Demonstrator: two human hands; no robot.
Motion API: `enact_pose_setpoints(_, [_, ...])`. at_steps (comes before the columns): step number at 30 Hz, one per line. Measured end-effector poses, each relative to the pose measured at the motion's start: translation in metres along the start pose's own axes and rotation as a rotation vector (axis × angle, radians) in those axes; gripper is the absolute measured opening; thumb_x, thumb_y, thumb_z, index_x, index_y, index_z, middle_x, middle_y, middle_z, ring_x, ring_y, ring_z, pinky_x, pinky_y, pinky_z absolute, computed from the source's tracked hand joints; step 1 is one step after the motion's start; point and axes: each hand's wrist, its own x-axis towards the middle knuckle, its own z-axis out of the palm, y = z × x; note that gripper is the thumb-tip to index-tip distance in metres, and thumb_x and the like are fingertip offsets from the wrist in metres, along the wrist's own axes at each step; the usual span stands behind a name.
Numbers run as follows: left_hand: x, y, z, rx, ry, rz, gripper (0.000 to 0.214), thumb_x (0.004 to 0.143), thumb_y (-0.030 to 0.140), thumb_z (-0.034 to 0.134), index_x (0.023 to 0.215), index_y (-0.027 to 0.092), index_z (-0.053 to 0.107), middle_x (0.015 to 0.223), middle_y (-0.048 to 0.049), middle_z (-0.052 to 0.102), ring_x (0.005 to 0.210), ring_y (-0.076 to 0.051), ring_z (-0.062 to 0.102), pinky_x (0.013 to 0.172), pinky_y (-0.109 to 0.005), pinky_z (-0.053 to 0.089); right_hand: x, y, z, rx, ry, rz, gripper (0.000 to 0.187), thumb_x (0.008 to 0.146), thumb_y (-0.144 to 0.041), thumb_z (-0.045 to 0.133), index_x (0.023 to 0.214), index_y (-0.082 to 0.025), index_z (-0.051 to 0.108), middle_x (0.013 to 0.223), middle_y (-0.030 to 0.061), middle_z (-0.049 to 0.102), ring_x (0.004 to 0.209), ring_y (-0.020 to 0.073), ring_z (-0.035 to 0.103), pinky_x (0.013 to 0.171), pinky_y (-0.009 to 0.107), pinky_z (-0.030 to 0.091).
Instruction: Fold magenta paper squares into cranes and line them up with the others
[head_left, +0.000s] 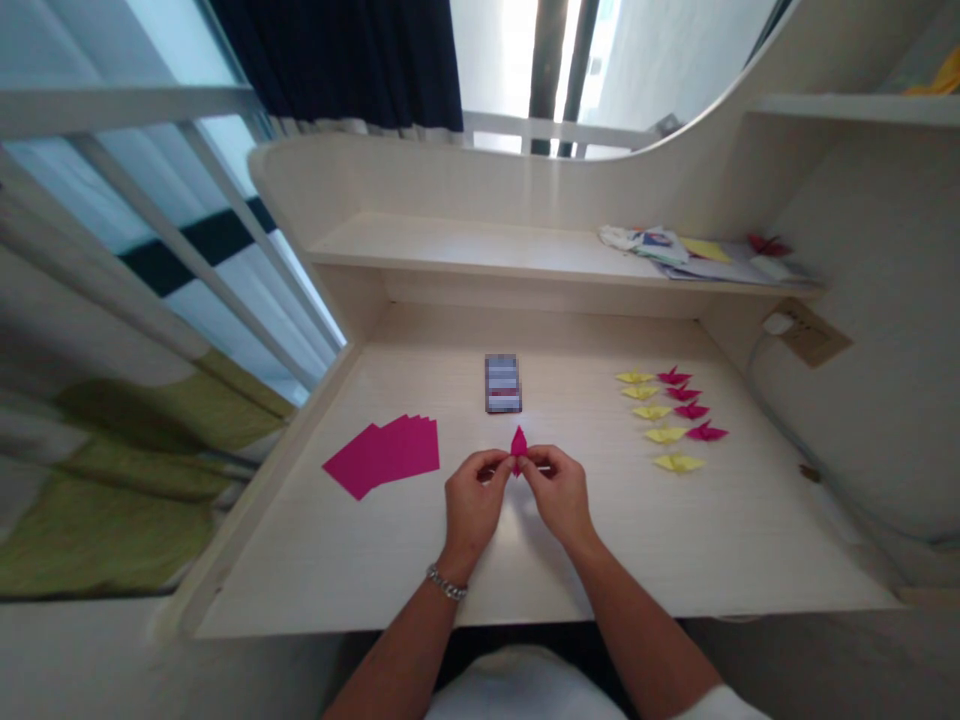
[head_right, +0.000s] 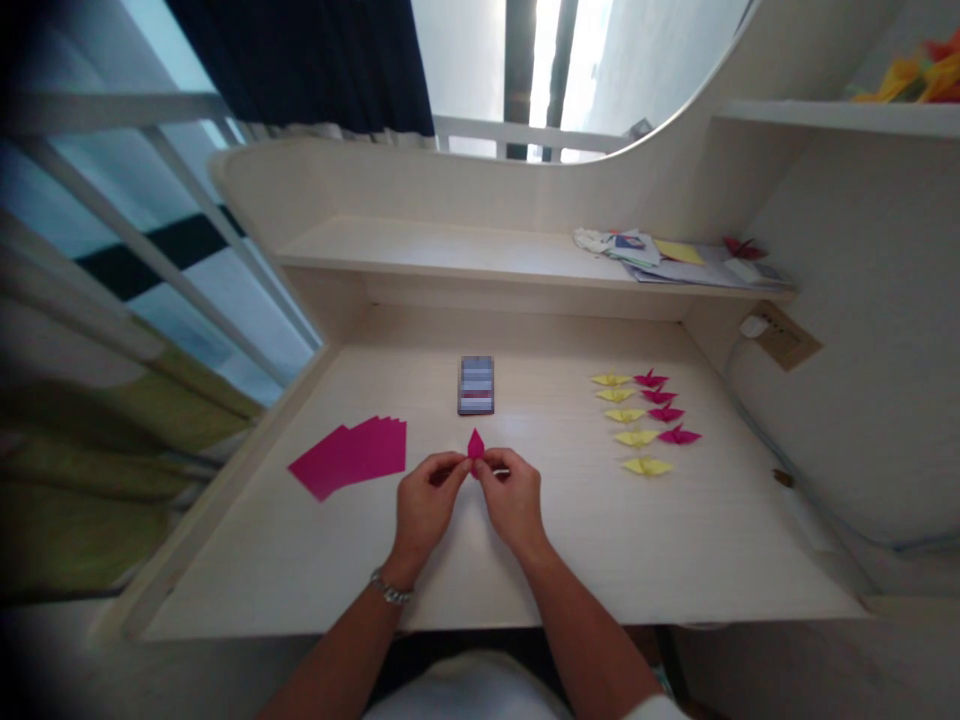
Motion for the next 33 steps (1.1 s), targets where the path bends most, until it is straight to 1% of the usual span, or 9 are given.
enact_pose_setpoints(4, [-0.0003,0.0013,-0.0006,0.024,0.014,0.048,0.020,0.077,0.034,0.065,0.086,0.017,0.070,0.083,-0.0054,0.072,0.074,-0.018,0.067,0.071,-0.030,0.054,-0.0006,-0.0019,-0.0002,-0.004,0.000,0.001,0.016,0.076,-0.030,0.062,0.082,-0.017,0.069,0.078,0.0049,0.071,0.071,0.0183,0.065,0.065,0.029,0.051])
enact_pose_setpoints(7, [-0.0007,0.0022,-0.0003,0.019,0.027,0.057,0.020,0.077,0.034,0.065,0.086,0.018,0.071,0.083,-0.0055,0.072,0.074,-0.018,0.067,0.071,-0.030,0.054,-0.0008,-0.0019,-0.0001,0.001,0.002,0.000,0.016,0.076,-0.030,0.062,0.082,-0.017,0.069,0.078,0.0051,0.071,0.071,0.0184,0.065,0.065,0.030,0.052])
enact_pose_setpoints(10, [-0.0005,0.0023,0.0000,-0.014,0.028,0.032,0.020,0.076,0.034,0.066,0.086,0.017,0.072,0.082,-0.0058,0.072,0.073,-0.018,0.067,0.072,-0.030,0.054,-0.0005,-0.0007,0.0001,0.006,0.001,0.002,0.016,0.077,-0.031,0.062,0.083,-0.017,0.069,0.078,0.0051,0.071,0.071,0.0186,0.065,0.065,0.030,0.052])
enact_pose_setpoints(16, [0.0035,-0.0005,0.0006,-0.111,-0.014,-0.057,0.022,0.074,0.034,0.068,0.084,0.015,0.071,0.080,-0.0063,0.072,0.073,-0.018,0.067,0.072,-0.030,0.055,-0.0005,0.0005,0.0000,-0.002,-0.009,-0.001,0.018,0.077,-0.033,0.063,0.083,-0.017,0.069,0.080,0.0050,0.071,0.073,0.0189,0.065,0.065,0.030,0.051])
enact_pose_setpoints(22, [0.0050,-0.0033,0.0001,-0.098,-0.010,-0.051,0.021,0.074,0.033,0.068,0.084,0.015,0.071,0.081,-0.0066,0.072,0.074,-0.018,0.067,0.071,-0.030,0.055,-0.0011,-0.0003,0.0003,-0.013,-0.008,0.001,0.019,0.077,-0.034,0.063,0.084,-0.017,0.070,0.081,0.0052,0.071,0.074,0.0191,0.065,0.066,0.030,0.051])
enact_pose_setpoints(26, [0.0025,-0.0011,-0.0007,-0.019,-0.009,0.005,0.020,0.077,0.034,0.065,0.085,0.016,0.070,0.081,-0.0061,0.071,0.073,-0.018,0.067,0.069,-0.030,0.055,-0.0008,0.0009,0.0007,-0.008,0.001,0.003,0.020,0.077,-0.035,0.063,0.083,-0.018,0.070,0.081,0.0054,0.071,0.074,0.0194,0.065,0.067,0.030,0.051])
enact_pose_setpoints(30, [-0.0016,0.0029,0.0001,0.121,0.029,0.148,0.016,0.080,0.031,0.062,0.085,0.018,0.068,0.085,-0.0056,0.069,0.078,-0.018,0.065,0.075,-0.031,0.053,-0.0010,0.0031,0.0023,0.009,0.010,0.004,0.019,0.077,-0.035,0.063,0.082,-0.018,0.069,0.080,0.0053,0.071,0.073,0.0193,0.065,0.068,0.031,0.051])
enact_pose_setpoints(33, [-0.0034,0.0042,0.0008,0.155,0.052,0.186,0.016,0.081,0.031,0.060,0.087,0.018,0.068,0.086,-0.0059,0.069,0.078,-0.018,0.065,0.076,-0.032,0.053,-0.0013,0.0029,0.0034,0.017,0.011,0.000,0.019,0.077,-0.034,0.063,0.083,-0.017,0.069,0.078,0.0050,0.071,0.071,0.0189,0.065,0.068,0.031,0.052])
